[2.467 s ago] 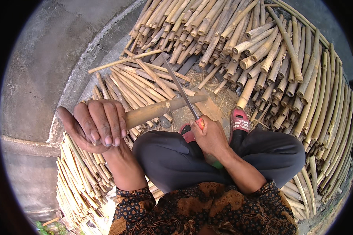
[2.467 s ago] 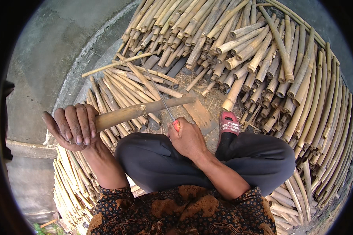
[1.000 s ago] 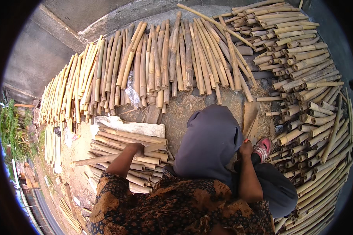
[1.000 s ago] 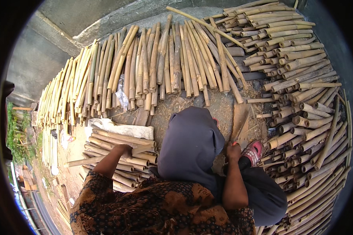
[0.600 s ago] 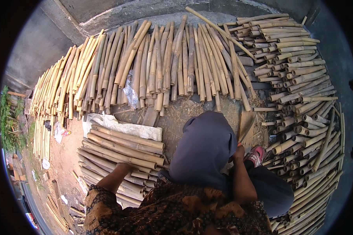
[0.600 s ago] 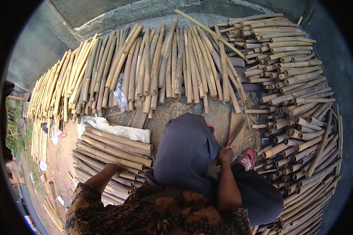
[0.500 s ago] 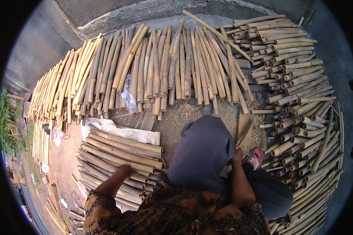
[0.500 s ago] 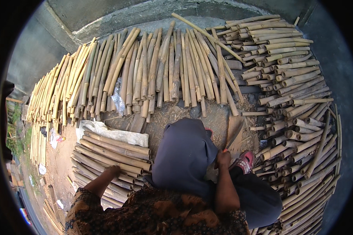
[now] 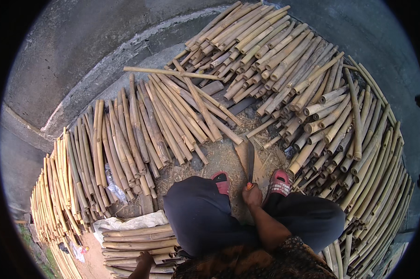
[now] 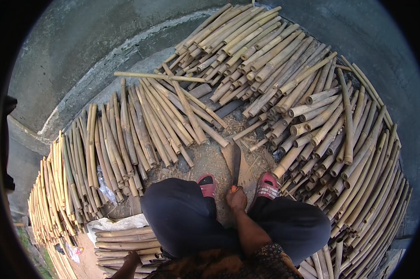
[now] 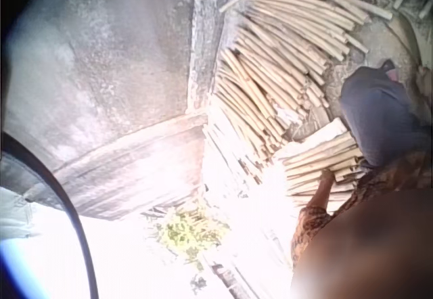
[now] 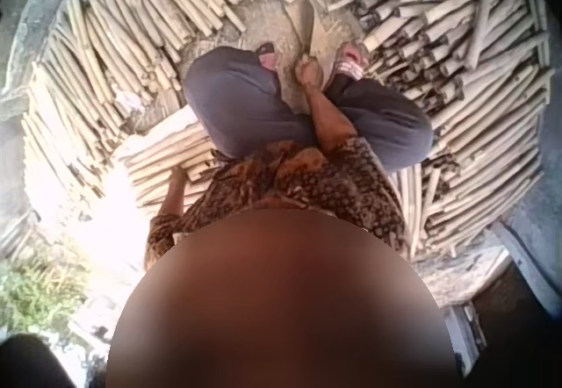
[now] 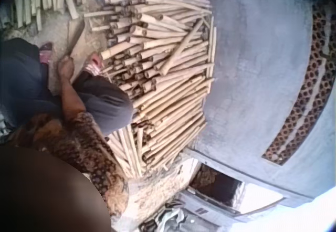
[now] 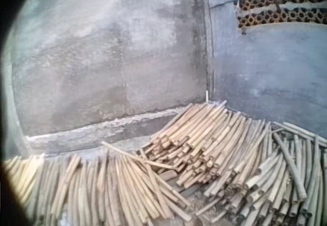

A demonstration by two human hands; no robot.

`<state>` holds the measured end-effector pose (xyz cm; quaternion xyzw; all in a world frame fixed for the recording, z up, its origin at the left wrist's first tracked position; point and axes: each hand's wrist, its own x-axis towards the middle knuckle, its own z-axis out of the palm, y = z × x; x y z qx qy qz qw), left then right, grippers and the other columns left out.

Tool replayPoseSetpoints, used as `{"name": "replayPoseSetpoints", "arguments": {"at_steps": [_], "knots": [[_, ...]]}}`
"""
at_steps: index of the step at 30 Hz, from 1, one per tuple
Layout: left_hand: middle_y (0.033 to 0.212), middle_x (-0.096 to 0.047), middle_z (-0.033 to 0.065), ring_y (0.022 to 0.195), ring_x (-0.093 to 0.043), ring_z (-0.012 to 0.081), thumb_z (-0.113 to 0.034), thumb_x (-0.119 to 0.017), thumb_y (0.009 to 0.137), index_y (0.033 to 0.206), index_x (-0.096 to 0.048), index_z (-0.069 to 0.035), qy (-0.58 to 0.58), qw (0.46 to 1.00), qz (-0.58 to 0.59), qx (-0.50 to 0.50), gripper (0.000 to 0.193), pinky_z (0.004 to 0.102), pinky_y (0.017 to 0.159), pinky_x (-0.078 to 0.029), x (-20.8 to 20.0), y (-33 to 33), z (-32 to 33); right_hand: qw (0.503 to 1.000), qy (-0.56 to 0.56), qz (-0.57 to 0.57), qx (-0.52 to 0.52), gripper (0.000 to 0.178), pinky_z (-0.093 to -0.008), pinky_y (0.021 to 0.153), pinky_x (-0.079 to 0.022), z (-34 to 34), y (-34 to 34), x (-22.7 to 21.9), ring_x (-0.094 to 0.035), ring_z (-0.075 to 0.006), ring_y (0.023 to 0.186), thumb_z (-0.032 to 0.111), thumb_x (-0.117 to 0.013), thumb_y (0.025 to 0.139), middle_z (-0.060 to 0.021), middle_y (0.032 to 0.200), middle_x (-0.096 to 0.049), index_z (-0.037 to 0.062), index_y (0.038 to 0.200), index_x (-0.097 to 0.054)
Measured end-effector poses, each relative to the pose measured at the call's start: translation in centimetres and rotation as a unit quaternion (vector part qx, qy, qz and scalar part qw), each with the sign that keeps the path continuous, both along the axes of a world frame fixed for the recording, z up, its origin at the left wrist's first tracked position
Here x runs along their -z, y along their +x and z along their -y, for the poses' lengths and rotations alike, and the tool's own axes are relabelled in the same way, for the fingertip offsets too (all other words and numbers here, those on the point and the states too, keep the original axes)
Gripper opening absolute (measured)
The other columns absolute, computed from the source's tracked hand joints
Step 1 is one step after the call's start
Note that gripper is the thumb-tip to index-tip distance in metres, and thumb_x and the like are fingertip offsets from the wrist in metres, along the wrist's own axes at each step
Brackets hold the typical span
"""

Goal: The person sits cross-legged on the floor and uses a knife to cut bamboo poles into shorter segments. They repeatedly pick up bamboo pieces, cut them, and place the cut pieces into a growing pile on the floor.

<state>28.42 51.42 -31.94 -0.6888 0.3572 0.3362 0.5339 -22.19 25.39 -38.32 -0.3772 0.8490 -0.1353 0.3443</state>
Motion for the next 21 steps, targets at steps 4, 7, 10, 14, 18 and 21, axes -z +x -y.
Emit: {"name": "replayPoseSetpoints", "arguments": {"at_steps": [4,7,10,14,18,21], "knots": [[0.135,-0.067,0.0179,0.124,-0.064,0.0364,-0.038,-0.082,0.081,0.129,-0.069,-0.007,0.119,0.989,-0.083,0.021,0.058,0.0505,0.103,-0.052,-1.8,1.6,7.4,1.0,-0.002,0.013,0.008,0.042,-0.053,0.094,-0.053,0.4,-0.8,-0.2,-0.069,-0.0467,0.104,0.035,-0.063,0.091,-0.0291,0.108,-0.072,0.0013,0.116,-0.063],[0.132,-0.069,0.0176,0.112,-0.071,0.0336,-0.045,-0.062,0.102,0.137,-0.061,-0.002,0.091,0.972,-0.122,-0.179,0.055,0.0439,0.097,-0.059,-5.5,-0.7,17.5,0.999,0.017,0.029,0.002,0.042,-0.0528,0.093,-0.053,0.5,-1.5,0.1,-0.07,-0.0462,0.103,0.035,-0.064,0.09,-0.0282,0.106,-0.072,0.0017,0.116,-0.062],[0.098,-0.076,0.0117,0.087,-0.072,0.0228,-0.03,-0.063,0.102,0.119,-0.066,0.0,-0.294,0.911,-0.288,-0.032,0.035,0.0341,0.082,-0.057,-10.4,-7.2,30.5,0.999,0.035,0.038,-0.001,0.042,-0.0528,0.092,-0.054,0.5,-2.1,0.4,-0.071,-0.0453,0.102,0.034,-0.065,0.089,-0.0274,0.105,-0.073,0.0022,0.115,-0.061],[0.094,-0.067,0.006,0.084,-0.064,0.0145,-0.029,-0.062,0.105,0.119,-0.063,0.001,-0.583,0.687,-0.433,0.021,0.033,0.0308,0.077,-0.052,-13.2,-19.5,47.9,0.996,0.055,0.072,0.017,0.045,-0.0527,0.094,-0.053,0.8,-2.5,0.7,-0.069,-0.0463,0.106,0.033,-0.068,0.086,-0.0285,0.108,-0.071,0.0036,0.118,-0.06],[0.105,-0.07,0.016,0.092,-0.069,0.0231,-0.029,-0.066,0.101,0.123,-0.062,0.004,-0.636,0.596,-0.49,0.033,0.04,0.036,0.083,-0.055,-12.2,-30.9,63.5,0.997,0.048,0.059,0.012,0.04,-0.0533,0.09,-0.054,1.2,-2.5,0.8,-0.071,-0.0453,0.101,0.032,-0.066,0.087,-0.0261,0.102,-0.073,0.0039,0.115,-0.06],[0.116,-0.07,0.0232,0.108,-0.069,0.0333,-0.032,-0.069,0.097,0.126,-0.062,0.004,-0.652,0.583,-0.481,0.056,0.047,0.0405,0.095,-0.053,-10.3,-38.1,72.2,0.998,0.045,0.054,0.003,0.039,-0.054,0.087,-0.055,1.4,-2.5,0.7,-0.072,-0.0448,0.096,0.033,-0.065,0.088,-0.0242,0.097,-0.074,0.0041,0.114,-0.06]]}}
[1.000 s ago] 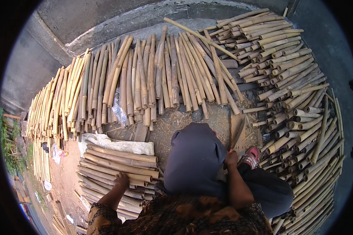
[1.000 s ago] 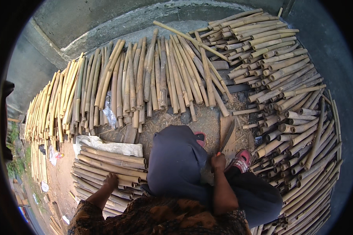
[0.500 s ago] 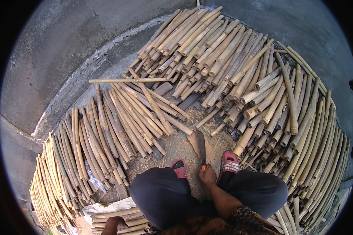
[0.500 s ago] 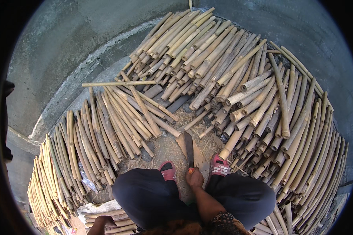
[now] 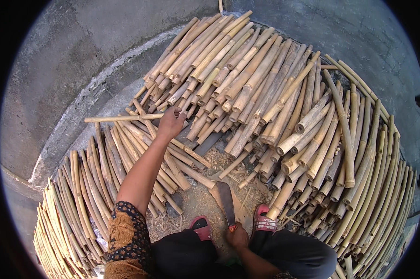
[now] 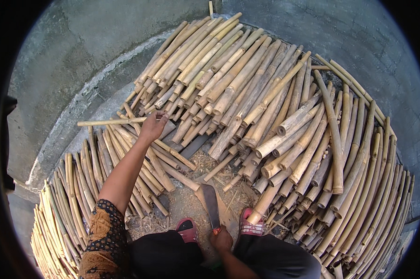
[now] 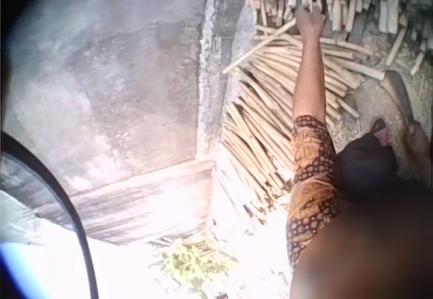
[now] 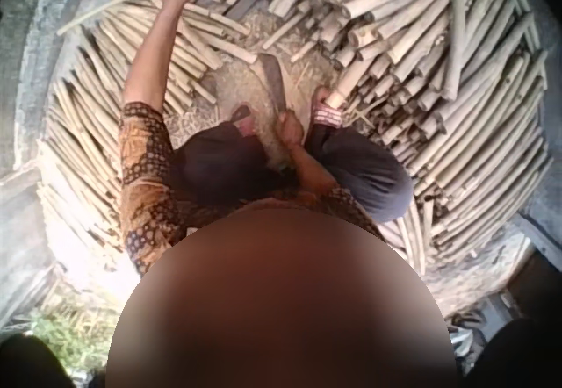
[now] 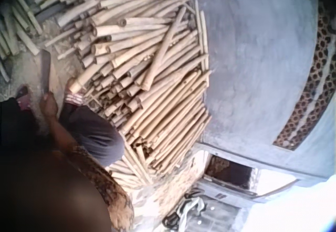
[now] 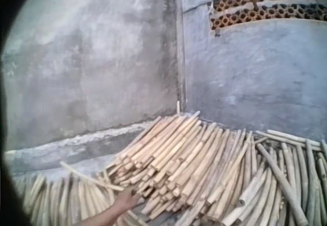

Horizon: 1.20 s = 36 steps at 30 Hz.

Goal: The person sits cross-legged on the floor and uses a knife to cut bamboo poles into shorter segments. They repeatedly pick up bamboo pieces, cut them, and place the cut pieces into a growing pile on the floor.

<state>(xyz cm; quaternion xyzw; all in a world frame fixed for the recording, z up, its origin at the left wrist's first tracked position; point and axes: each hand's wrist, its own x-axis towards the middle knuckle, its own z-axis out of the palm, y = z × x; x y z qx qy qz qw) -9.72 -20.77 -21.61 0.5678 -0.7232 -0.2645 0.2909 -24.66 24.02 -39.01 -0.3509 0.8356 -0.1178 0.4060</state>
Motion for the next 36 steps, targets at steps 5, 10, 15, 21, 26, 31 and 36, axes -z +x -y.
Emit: {"name": "replayPoseSetpoints", "arguments": {"at_steps": [5,10,15,21,26,31,36], "knots": [[0.123,-0.069,0.0209,0.108,-0.068,0.0313,-0.039,-0.074,0.093,0.139,-0.055,0.005,-0.016,0.997,0.028,-0.075,0.067,0.0396,0.094,-0.053,4.3,-8.3,8.6,0.999,0.028,0.017,0.016,0.042,-0.0551,0.085,-0.056,0.3,-0.2,0.2,-0.071,-0.0463,0.095,0.034,-0.067,0.087,-0.0269,0.097,-0.073,0.004,0.116,-0.062],[0.099,-0.074,0.0217,0.091,-0.072,0.029,-0.04,-0.07,0.094,0.114,-0.067,0.006,0.028,0.995,-0.067,-0.068,0.051,0.0403,0.086,-0.055,3.8,-8.9,9.9,1.0,0.001,-0.006,0.003,0.041,-0.0554,0.082,-0.056,0.2,-0.2,0.8,-0.072,-0.0465,0.091,0.034,-0.067,0.086,-0.0272,0.093,-0.073,0.0033,0.113,-0.063],[0.079,-0.061,0.0033,0.068,-0.064,0.0148,-0.046,-0.051,0.106,0.098,-0.062,0.0,0.166,0.915,-0.36,-0.071,0.048,0.0298,0.064,-0.057,-3.1,-5.2,6.5,1.0,-0.026,-0.012,0.01,0.041,-0.0554,0.081,-0.057,-0.2,0.2,1.0,-0.071,-0.0472,0.09,0.033,-0.069,0.084,-0.0281,0.092,-0.072,0.0028,0.112,-0.063],[0.088,-0.064,0.0073,0.08,-0.068,0.0169,-0.041,-0.058,0.104,0.103,-0.062,0.002,0.01,0.949,-0.302,-0.096,0.043,0.029,0.07,-0.058,-12.2,5.1,-2.2,0.998,-0.047,0.001,0.043,0.04,-0.0514,0.089,-0.055,-1.2,0.2,1.3,-0.071,-0.0448,0.098,0.031,-0.07,0.084,-0.0272,0.1,-0.072,0.004,0.113,-0.064],[0.105,-0.065,0.0139,0.099,-0.07,0.0239,-0.038,-0.06,0.106,0.118,-0.055,0.0,-0.196,0.892,-0.392,-0.112,0.04,0.037,0.087,-0.062,-19.5,11.8,-10.7,0.995,-0.058,-0.022,0.075,0.04,-0.0486,0.093,-0.054,-1.3,0.5,1.0,-0.07,-0.0435,0.101,0.032,-0.07,0.084,-0.0239,0.104,-0.073,0.0044,0.113,-0.066],[0.117,-0.055,0.0186,0.109,-0.064,0.0275,-0.037,-0.047,0.111,0.124,-0.045,0.001,-0.378,0.742,-0.548,-0.081,0.04,0.0505,0.1,-0.058,-26.0,14.5,-16.7,0.991,-0.078,0.008,0.112,0.04,-0.0493,0.091,-0.054,-0.5,0.8,-1.0,-0.07,-0.0444,0.099,0.035,-0.068,0.085,-0.0269,0.101,-0.073,0.0022,0.109,-0.069],[0.103,-0.05,0.0126,0.093,-0.059,0.0234,-0.043,-0.039,0.112,0.124,-0.043,0.0,-0.429,0.742,-0.509,-0.079,0.045,0.0489,0.096,-0.057,-30.9,17.6,-23.7,0.983,-0.146,0.013,0.113,0.039,-0.0513,0.084,-0.054,0.3,0.8,-3.8,-0.07,-0.047,0.092,0.037,-0.066,0.089,-0.0281,0.093,-0.073,0.0029,0.107,-0.07]]}}
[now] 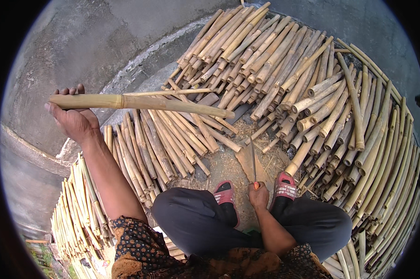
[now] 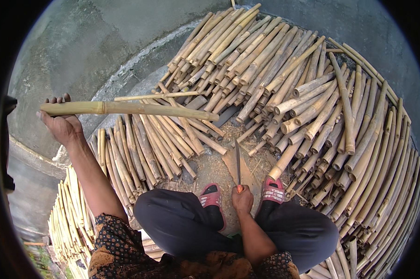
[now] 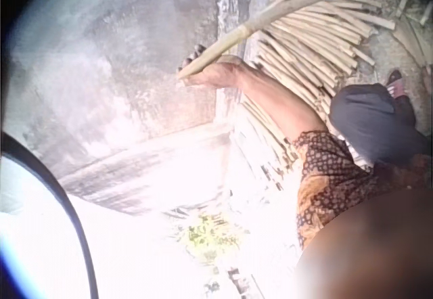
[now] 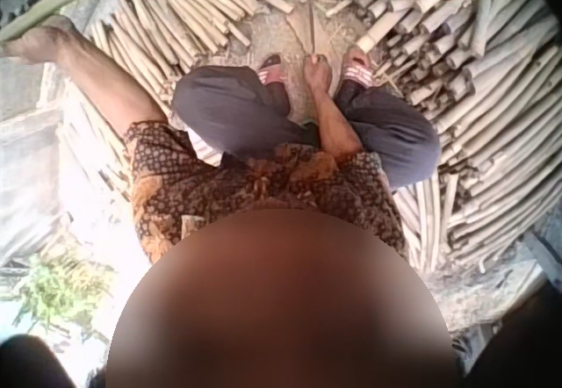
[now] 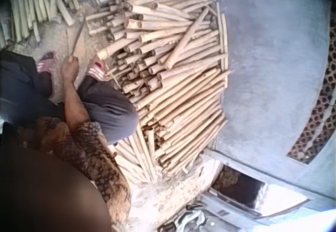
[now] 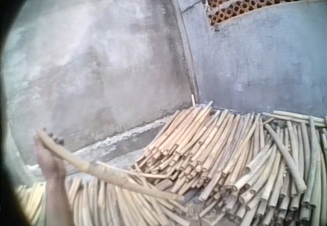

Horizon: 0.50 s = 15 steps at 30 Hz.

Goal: The person sits cross-legged on the floor and uses a knife to cut bamboo poles into shorter segments. They repeatedly pick up bamboo pieces, cut them, and place the cut pieces into a growing pile on the floor.

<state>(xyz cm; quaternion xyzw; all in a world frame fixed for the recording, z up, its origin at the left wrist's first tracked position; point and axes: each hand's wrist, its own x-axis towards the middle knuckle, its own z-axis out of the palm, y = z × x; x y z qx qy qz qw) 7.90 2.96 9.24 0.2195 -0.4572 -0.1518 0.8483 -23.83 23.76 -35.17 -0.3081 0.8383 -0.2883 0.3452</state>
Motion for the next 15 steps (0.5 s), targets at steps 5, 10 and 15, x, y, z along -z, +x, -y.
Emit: {"name": "replayPoseSetpoints", "arguments": {"at_steps": [5,10,15], "knots": [[0.098,-0.054,0.0113,0.088,-0.059,0.0229,-0.037,-0.048,0.111,0.112,-0.049,-0.002,0.094,0.994,0.009,0.058,0.035,0.0467,0.091,-0.056,3.6,-3.7,-3.7,0.995,-0.094,0.024,-0.007,0.037,-0.0512,0.082,-0.054,0.6,0.2,-3.9,-0.07,-0.0472,0.089,0.034,-0.066,0.092,-0.0278,0.091,-0.072,0.0005,0.107,-0.069],[0.094,-0.061,0.0115,0.089,-0.067,0.0212,-0.031,-0.07,0.101,0.118,-0.046,-0.004,0.196,0.977,-0.046,0.076,0.04,0.037,0.074,-0.061,8.8,-9.5,-5.8,0.986,-0.161,0.027,-0.042,0.034,-0.0506,0.079,-0.054,0.6,0.7,-10.1,-0.07,-0.0469,0.087,0.03,-0.066,0.094,-0.0272,0.089,-0.071,-0.0008,0.108,-0.067],[0.097,-0.063,0.0115,0.085,-0.064,0.0188,-0.026,-0.067,0.103,0.119,-0.054,0.0,0.164,0.971,0.038,0.167,0.033,0.0329,0.074,-0.056,8.5,-10.8,-9.0,0.952,-0.268,0.084,-0.123,0.034,-0.0492,0.075,-0.055,0.3,2.0,-16.8,-0.07,-0.0465,0.084,0.029,-0.066,0.096,-0.0276,0.087,-0.07,-0.002,0.11,-0.066]]}}
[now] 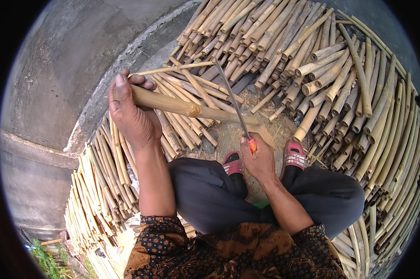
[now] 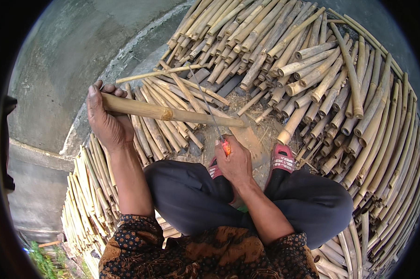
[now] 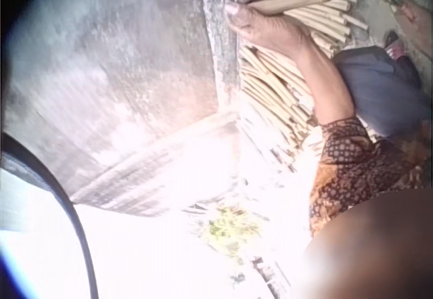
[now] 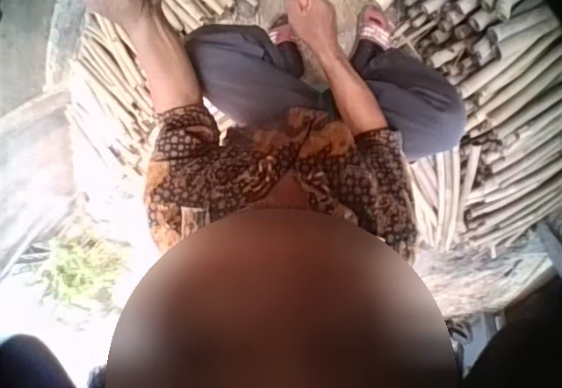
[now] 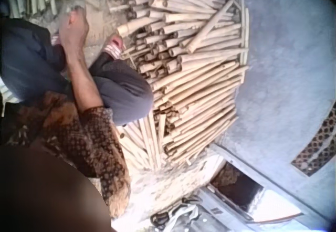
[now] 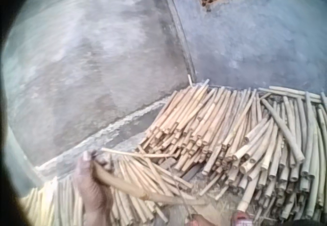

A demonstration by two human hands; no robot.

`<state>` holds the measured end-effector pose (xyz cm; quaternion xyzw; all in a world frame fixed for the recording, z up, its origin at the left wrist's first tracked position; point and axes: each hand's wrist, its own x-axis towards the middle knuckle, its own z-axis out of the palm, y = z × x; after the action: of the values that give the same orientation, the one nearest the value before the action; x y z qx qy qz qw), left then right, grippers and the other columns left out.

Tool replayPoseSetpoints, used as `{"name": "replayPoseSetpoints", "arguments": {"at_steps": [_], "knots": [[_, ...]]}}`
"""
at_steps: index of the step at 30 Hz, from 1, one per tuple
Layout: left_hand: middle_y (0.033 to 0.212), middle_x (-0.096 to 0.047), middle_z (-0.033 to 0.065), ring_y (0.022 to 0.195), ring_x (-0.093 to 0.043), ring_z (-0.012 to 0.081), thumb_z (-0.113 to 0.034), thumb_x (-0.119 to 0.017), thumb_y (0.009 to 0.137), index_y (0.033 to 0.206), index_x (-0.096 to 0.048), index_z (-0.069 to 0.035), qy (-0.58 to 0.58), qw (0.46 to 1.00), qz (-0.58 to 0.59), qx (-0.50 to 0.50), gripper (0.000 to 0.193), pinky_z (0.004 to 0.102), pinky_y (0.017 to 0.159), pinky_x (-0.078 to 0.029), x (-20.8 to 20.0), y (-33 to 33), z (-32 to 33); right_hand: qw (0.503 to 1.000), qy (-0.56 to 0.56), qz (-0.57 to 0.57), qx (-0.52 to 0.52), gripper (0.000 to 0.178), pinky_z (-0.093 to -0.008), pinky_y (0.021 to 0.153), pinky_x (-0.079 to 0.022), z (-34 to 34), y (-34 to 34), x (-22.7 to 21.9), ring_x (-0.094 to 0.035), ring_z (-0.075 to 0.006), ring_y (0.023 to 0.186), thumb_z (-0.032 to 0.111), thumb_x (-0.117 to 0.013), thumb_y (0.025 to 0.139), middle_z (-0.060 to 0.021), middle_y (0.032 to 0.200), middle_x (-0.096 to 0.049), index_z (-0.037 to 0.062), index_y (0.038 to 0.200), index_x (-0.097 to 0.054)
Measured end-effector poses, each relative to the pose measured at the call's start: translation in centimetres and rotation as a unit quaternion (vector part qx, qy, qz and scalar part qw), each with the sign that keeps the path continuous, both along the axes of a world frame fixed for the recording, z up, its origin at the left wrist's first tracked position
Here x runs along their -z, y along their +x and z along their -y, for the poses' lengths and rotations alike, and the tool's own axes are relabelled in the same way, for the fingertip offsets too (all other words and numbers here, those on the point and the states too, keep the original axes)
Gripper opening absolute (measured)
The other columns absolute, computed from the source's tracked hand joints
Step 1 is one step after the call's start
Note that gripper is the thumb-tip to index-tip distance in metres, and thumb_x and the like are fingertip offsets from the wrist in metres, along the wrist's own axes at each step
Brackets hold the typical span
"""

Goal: The person sits cross-legged on the floor and uses a knife to cut bamboo poles into shorter segments. They repeatedly pick up bamboo pieces, cut them, and place the cut pieces into a growing pile on the floor.

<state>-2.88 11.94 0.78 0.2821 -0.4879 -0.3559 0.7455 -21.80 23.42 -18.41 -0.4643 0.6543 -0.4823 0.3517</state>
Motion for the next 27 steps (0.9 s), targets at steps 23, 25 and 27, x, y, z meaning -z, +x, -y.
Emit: {"name": "replayPoseSetpoints", "arguments": {"at_steps": [23,25,27], "knots": [[0.098,-0.051,0.007,0.09,-0.051,0.0171,-0.027,-0.052,0.11,0.107,-0.053,-0.003,-0.023,0.999,-0.026,0.021,0.025,0.0343,0.088,-0.047,-0.8,-4.7,-7.2,0.996,-0.021,-0.039,-0.078,0.031,-0.051,0.066,-0.054,-1.9,1.2,-7.2,-0.07,-0.0456,0.075,0.024,-0.065,0.099,-0.0273,0.077,-0.067,-0.0063,0.097,-0.061],[0.097,-0.052,0.0069,0.089,-0.051,0.0179,-0.026,-0.049,0.109,0.105,-0.054,-0.004,-0.006,0.999,-0.047,0.003,0.023,0.0363,0.087,-0.047,-0.8,-4.4,-7.3,0.997,0.019,-0.048,-0.065,0.031,-0.0517,0.068,-0.053,-1.6,0.7,-6.6,-0.069,-0.0469,0.075,0.025,-0.064,0.099,-0.0278,0.075,-0.067,-0.0054,0.095,-0.06],[0.096,-0.053,0.007,0.089,-0.052,0.0187,-0.025,-0.048,0.109,0.103,-0.055,-0.004,-0.011,0.998,-0.069,0.001,0.023,0.0378,0.087,-0.047,-0.6,-4.1,-7.3,0.994,0.085,-0.025,-0.056,0.031,-0.0522,0.069,-0.053,-1.9,0.8,-6.2,-0.069,-0.0477,0.076,0.025,-0.064,0.099,-0.0274,0.075,-0.066,-0.0048,0.094,-0.06]]}}
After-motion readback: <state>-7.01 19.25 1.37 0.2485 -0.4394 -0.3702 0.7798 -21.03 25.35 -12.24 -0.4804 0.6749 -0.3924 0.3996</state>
